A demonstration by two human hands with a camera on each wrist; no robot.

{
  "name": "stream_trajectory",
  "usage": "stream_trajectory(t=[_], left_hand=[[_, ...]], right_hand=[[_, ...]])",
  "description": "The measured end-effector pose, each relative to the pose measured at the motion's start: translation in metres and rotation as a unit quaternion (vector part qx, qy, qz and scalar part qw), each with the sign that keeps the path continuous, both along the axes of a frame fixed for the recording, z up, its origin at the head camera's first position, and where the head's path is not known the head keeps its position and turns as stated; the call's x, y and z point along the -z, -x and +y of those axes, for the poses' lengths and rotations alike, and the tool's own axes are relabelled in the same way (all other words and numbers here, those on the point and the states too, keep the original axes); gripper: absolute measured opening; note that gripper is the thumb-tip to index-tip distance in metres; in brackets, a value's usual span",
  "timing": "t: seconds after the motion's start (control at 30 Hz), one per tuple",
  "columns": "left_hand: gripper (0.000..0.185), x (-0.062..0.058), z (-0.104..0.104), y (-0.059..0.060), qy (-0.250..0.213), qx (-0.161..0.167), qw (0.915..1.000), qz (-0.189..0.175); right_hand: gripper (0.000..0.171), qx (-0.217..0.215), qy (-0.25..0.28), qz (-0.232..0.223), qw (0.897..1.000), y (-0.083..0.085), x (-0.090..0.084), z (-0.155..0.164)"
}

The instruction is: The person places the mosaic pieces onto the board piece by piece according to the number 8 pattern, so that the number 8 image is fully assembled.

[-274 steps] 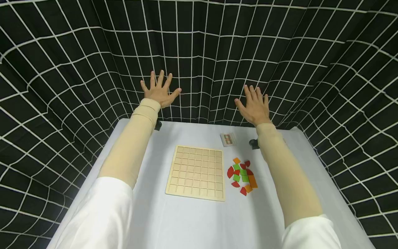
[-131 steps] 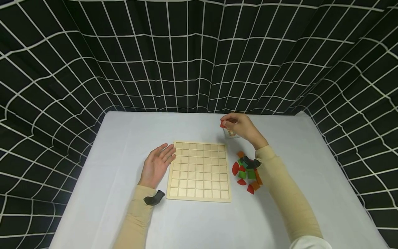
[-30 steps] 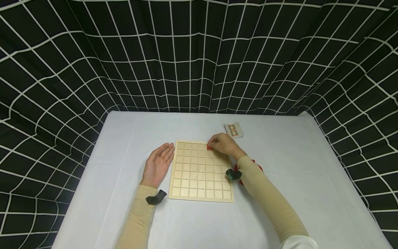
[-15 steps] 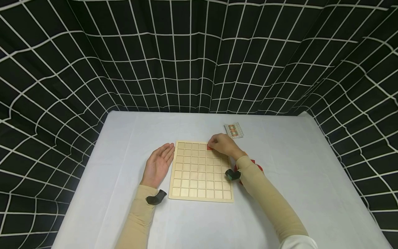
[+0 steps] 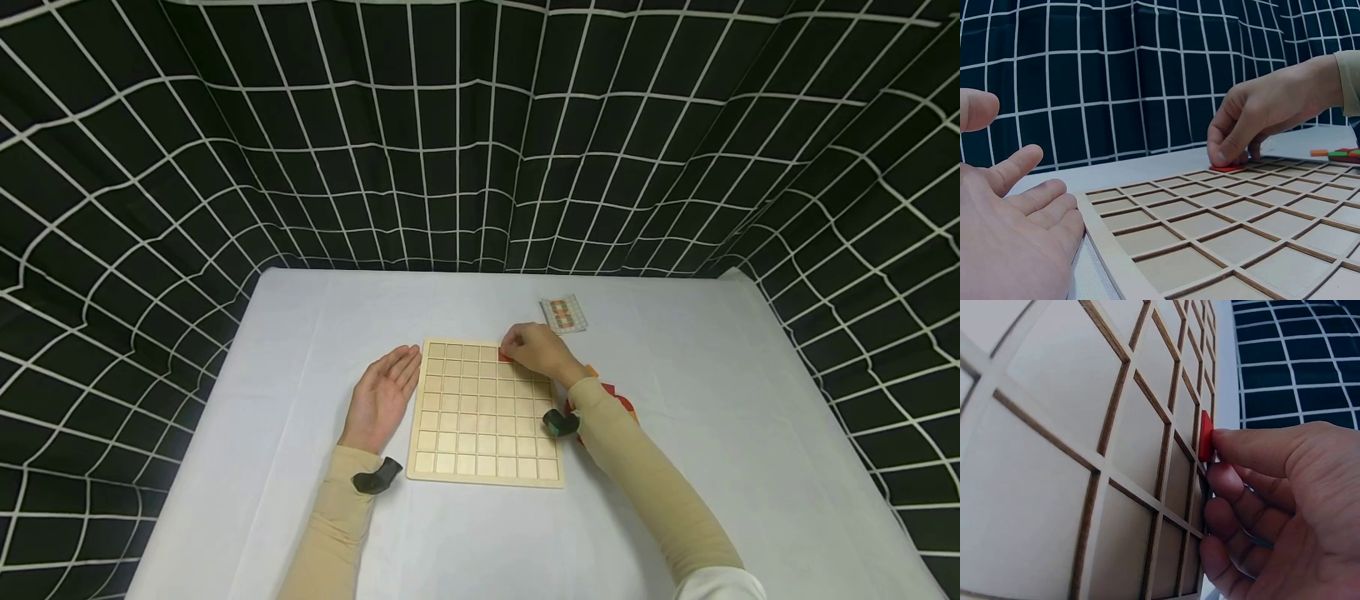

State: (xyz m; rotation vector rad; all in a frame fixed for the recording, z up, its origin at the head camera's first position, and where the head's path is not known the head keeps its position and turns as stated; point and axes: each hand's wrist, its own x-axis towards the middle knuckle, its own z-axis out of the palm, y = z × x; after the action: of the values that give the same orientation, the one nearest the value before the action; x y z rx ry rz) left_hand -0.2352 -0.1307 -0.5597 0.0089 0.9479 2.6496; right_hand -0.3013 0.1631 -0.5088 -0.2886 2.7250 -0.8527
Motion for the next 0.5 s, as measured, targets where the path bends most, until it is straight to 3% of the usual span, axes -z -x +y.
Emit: stream_trajectory(t=[0.2,0.5], left_hand=[[0.059,0.0,0.001,-0.001,-0.001,0.001,1.0,0.0],[0.059,-0.001,0.0,0.0,-0.004,-0.002,1.0,-0.002]], right_hand=[[0.02,0.025,0.034,-0.003,0.999,-0.001,-0.006,0.008],[0.026,0.049,0.087,0.01,0.995,-0.009,-0.049,0.028]])
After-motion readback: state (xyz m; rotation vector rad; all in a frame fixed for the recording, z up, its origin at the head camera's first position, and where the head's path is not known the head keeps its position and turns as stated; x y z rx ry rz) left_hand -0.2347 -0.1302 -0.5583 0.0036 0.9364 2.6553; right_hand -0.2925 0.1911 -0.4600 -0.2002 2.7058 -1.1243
